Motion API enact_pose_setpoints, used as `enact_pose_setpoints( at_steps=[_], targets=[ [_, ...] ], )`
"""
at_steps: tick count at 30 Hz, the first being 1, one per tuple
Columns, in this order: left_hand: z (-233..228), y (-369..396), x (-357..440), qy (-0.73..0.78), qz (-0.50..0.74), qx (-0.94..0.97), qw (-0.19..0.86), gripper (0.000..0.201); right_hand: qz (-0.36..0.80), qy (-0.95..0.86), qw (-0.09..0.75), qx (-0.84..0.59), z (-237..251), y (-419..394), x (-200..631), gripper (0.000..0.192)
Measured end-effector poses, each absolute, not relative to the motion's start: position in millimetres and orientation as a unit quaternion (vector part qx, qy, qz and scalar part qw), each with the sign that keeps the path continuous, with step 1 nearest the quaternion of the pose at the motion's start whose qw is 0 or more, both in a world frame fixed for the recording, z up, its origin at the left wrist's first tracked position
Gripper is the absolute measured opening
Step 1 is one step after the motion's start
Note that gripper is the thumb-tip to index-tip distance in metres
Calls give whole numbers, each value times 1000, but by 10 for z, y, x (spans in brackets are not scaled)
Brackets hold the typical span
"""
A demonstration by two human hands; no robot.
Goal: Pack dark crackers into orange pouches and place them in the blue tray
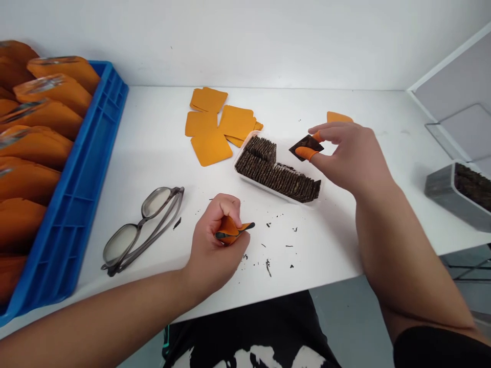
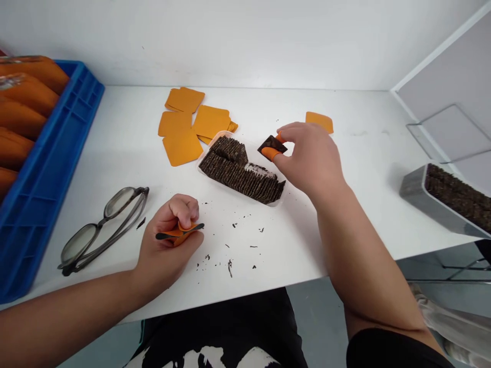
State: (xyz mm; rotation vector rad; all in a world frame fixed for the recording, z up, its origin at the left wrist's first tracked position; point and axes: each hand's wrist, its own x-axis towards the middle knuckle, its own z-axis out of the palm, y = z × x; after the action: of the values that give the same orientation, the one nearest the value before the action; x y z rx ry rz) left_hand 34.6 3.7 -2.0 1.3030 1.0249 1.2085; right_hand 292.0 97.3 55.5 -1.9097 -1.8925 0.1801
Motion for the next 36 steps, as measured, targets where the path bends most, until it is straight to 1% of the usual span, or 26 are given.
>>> enact_pose_setpoints(
  at_steps=[4,6,9,10,11,13,15,18,22,24,28,31,33,36],
  targets=[
    [-23,32,366,418,493,557,521,30,67,-686,296,-662,609,948,2908,13],
    [-23,23,375,412,485,565,525,32,106,-695,355,-616,636,918,2876,13],
    [-22,10,381,388,475,573,543,33,208,-741,449,-453,663,850,2801,10],
    [-22,9,381,377,474,574,551,34,243,-758,462,-392,666,824,2774,15],
    [-22,11,381,368,474,574,558,34,274,-773,463,-336,667,798,2748,22],
    [-25,18,380,353,478,569,569,35,319,-799,437,-260,661,751,2705,37],
    [-32,27,381,346,480,561,579,36,342,-817,410,-218,655,713,2674,43],
    [-51,30,387,346,482,553,585,37,330,-845,375,-191,656,673,2638,37],
    [-80,22,401,330,476,550,602,41,267,-882,335,-197,689,633,2599,22],
    [-80,23,407,325,477,545,609,43,242,-891,332,-193,714,614,2590,18],
    [-50,31,408,301,482,530,630,48,209,-908,317,-176,759,580,2585,20],
    [-36,26,404,276,477,518,654,51,177,-915,309,-191,759,561,2579,21],
    [-40,18,403,301,462,537,638,50,158,-912,321,-203,747,553,2572,21],
    [-55,12,401,357,436,586,583,47,130,-914,324,-207,732,537,2555,24]
  ],
)
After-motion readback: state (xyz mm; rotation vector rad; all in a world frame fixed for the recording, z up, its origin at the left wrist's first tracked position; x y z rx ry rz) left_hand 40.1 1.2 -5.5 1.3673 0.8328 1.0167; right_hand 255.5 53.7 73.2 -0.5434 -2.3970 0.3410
